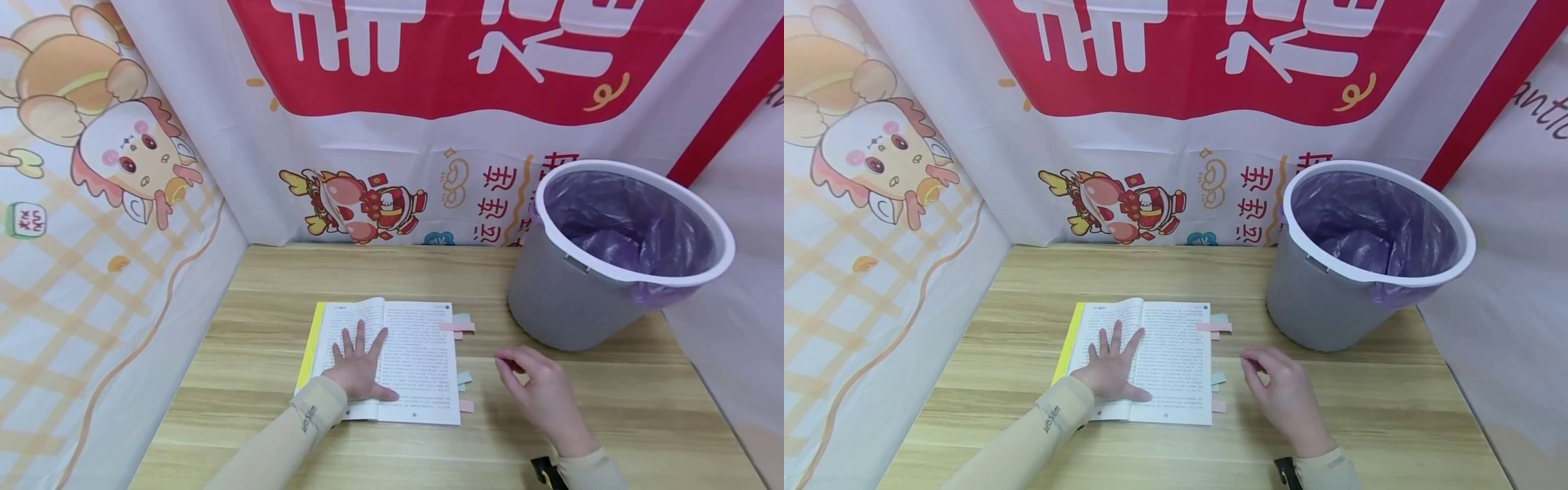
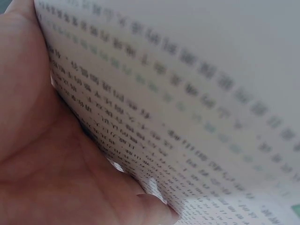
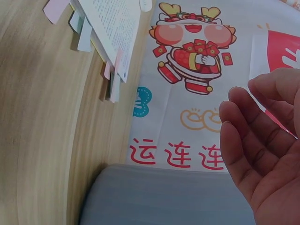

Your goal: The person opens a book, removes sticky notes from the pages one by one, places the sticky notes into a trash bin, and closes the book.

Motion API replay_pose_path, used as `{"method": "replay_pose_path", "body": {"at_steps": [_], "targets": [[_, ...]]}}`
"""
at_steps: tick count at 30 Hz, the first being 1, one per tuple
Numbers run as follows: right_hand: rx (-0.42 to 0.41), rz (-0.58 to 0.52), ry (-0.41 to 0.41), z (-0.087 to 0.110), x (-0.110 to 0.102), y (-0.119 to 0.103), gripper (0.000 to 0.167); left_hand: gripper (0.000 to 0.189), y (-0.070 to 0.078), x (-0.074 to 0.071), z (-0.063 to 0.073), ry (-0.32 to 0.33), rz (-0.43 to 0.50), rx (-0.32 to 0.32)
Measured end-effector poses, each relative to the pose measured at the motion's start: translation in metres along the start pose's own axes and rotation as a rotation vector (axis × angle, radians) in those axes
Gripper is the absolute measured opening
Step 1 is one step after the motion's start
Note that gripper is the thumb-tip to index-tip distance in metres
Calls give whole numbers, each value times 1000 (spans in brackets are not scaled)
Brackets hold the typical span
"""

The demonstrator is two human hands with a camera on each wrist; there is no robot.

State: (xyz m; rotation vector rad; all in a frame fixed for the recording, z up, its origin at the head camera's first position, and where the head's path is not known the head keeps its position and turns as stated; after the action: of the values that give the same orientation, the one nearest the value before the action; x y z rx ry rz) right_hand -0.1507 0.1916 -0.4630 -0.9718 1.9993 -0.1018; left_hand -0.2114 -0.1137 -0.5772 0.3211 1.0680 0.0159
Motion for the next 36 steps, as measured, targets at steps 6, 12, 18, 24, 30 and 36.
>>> {"method": "replay_pose_path", "body": {"at_steps": [6,12,18,24,30,36], "targets": [[39,5,-30,1,4,3,18,134,-1,0,-1,-4,1,3],[54,3,-37,1,6,4,17,134,-1,1,-2,-5,-3,2],[60,14,-34,1,7,4,18,134,-1,0,-2,-5,-4,-1],[105,12,-66,2,14,9,18,133,-1,0,-1,-6,-5,-1],[160,18,-121,0,23,16,13,133,0,-1,0,-4,-3,1],[195,45,-180,-4,32,24,11,134,0,0,0,-6,0,0]]}}
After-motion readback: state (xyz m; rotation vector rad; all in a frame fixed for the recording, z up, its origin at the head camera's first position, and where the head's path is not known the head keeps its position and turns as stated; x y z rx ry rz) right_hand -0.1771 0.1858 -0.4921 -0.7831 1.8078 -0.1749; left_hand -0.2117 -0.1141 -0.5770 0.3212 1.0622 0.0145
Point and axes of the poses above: each hand's wrist, its own z-axis away from the middle knuckle, its own x-axis out of the palm, y = z × x, the point moved 5 cm from there along -z, towards the middle knuckle, and after that the axes turned 2 degrees about -y, right-handed, at the moved point
